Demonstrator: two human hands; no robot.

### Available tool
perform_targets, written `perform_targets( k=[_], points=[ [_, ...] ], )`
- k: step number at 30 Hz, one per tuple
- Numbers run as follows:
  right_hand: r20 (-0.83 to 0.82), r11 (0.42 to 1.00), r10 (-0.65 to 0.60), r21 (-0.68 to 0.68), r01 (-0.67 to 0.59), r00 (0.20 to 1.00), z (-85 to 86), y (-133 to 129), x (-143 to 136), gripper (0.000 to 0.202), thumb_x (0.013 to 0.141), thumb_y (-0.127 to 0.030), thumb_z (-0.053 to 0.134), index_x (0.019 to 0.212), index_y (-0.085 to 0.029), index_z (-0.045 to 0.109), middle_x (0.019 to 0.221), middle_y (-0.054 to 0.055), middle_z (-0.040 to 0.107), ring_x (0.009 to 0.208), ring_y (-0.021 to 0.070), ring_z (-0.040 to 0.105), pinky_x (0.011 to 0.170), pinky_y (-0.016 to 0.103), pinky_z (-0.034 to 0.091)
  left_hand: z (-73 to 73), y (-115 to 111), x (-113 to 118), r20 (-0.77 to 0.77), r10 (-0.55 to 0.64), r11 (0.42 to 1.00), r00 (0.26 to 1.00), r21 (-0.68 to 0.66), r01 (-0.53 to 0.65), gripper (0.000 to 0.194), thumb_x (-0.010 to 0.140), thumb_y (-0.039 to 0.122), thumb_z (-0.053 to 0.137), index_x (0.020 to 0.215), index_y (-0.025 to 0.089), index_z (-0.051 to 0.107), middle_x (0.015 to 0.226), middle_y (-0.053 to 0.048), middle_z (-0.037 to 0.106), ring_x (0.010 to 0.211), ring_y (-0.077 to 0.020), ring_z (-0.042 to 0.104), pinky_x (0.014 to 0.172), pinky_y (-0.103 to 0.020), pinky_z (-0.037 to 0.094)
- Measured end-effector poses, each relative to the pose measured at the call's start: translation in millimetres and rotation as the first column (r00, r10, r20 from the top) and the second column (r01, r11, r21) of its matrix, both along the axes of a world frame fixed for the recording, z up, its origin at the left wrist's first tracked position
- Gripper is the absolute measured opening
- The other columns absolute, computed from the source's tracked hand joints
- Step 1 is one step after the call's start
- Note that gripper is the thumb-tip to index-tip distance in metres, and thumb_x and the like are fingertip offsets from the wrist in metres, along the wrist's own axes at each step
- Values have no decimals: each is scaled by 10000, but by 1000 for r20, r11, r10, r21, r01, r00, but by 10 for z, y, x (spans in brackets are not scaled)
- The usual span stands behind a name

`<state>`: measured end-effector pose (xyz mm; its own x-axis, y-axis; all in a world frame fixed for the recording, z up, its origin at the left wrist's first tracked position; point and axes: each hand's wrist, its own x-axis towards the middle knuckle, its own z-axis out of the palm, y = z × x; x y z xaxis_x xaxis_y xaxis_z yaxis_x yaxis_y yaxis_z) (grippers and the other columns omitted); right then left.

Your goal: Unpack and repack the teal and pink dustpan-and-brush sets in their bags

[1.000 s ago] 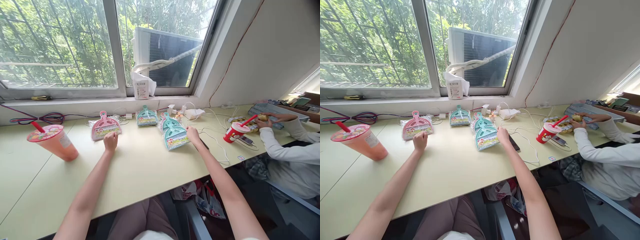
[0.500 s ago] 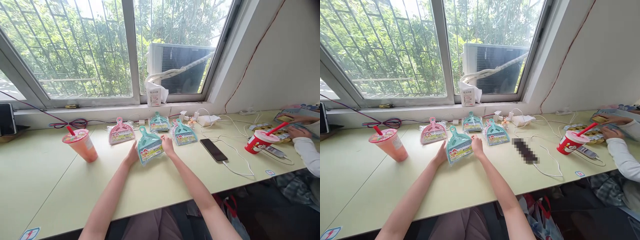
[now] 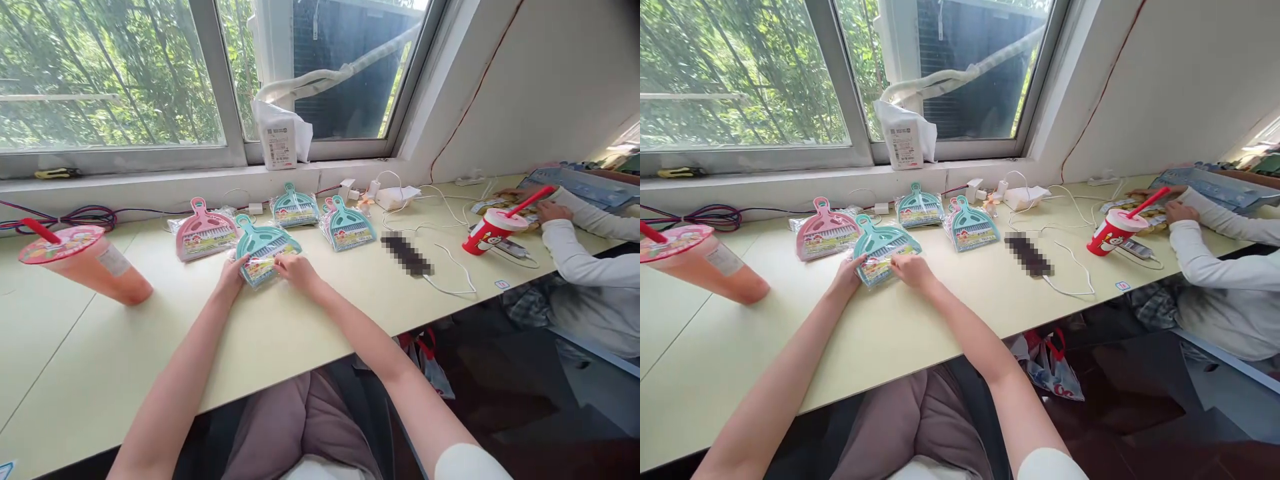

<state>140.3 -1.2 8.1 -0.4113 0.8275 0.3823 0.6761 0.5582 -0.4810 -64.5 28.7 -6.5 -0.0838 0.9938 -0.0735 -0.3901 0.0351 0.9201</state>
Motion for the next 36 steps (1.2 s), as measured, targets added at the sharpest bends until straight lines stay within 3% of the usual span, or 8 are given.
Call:
perform_targets(
  k=[6,10,15,19,23,31,33,36],
  points=[
    [-375,974,-88,-225,2,923,-156,63,-125,253,984,-296,565,760,-190,617,740,0,672,676,134,626,709,235,461,108,-82,-63,103,67,997,992,24,-70,393,795,164,587,1186,164,633,1048,-120,724,1031,-322,693,855,-481,613],
    [-734,875,-305,-467,-125,607,-144,162,-45,249,898,-396,678,788,-184,608,650,-30,659,522,94,598,559,194,498,186,-223,18,121,-5,1000,993,26,2,409,819,213,529,1212,180,636,1041,-106,734,1019,-338,692,861,-552,593],
    [-871,830,-388,-472,-297,300,-90,188,-10,189,801,-226,792,879,-173,628,776,-11,708,696,117,696,757,250,612,184,-211,51,96,-52,999,994,14,51,348,937,422,480,1113,188,669,1042,-97,731,1031,-300,689,857,-478,592],
    [-848,798,-428,-517,-310,311,-98,179,-12,197,824,-192,769,936,-195,607,771,-18,709,689,148,715,786,337,643,94,-83,-1,71,-6,998,997,55,2,415,966,540,441,1068,211,674,1042,-79,728,1050,-263,681,862,-408,585],
    [-862,821,-408,-490,-293,301,-99,179,-44,197,831,-175,755,934,-200,588,745,-20,698,692,163,717,786,368,643,32,23,-89,121,112,987,986,101,-124,346,1008,384,393,1055,205,686,1096,-67,719,1085,-195,662,897,-310,556],
    [-827,873,-433,-484,-60,358,-120,329,131,96,803,-228,716,856,-188,647,771,-9,709,746,165,693,720,308,610,92,128,-545,200,384,916,901,39,-399,547,1023,532,162,1407,279,459,1209,-102,678,1023,-189,681,839,-356,563],
    [-842,871,-457,-489,-47,287,-128,384,206,111,797,-239,715,862,-190,640,787,-6,706,762,165,691,733,306,605,107,128,-587,107,363,932,926,-17,-363,655,999,598,102,1385,230,483,1111,-129,704,872,-207,709,696,-344,575],
    [-868,875,-465,-481,-61,177,-126,433,287,156,788,-258,734,876,-194,622,835,9,704,780,163,691,757,311,603,118,96,-523,-139,125,988,982,-76,-136,707,981,634,186,1234,126,608,804,-127,715,489,-159,613,417,-238,437]
  ],
)
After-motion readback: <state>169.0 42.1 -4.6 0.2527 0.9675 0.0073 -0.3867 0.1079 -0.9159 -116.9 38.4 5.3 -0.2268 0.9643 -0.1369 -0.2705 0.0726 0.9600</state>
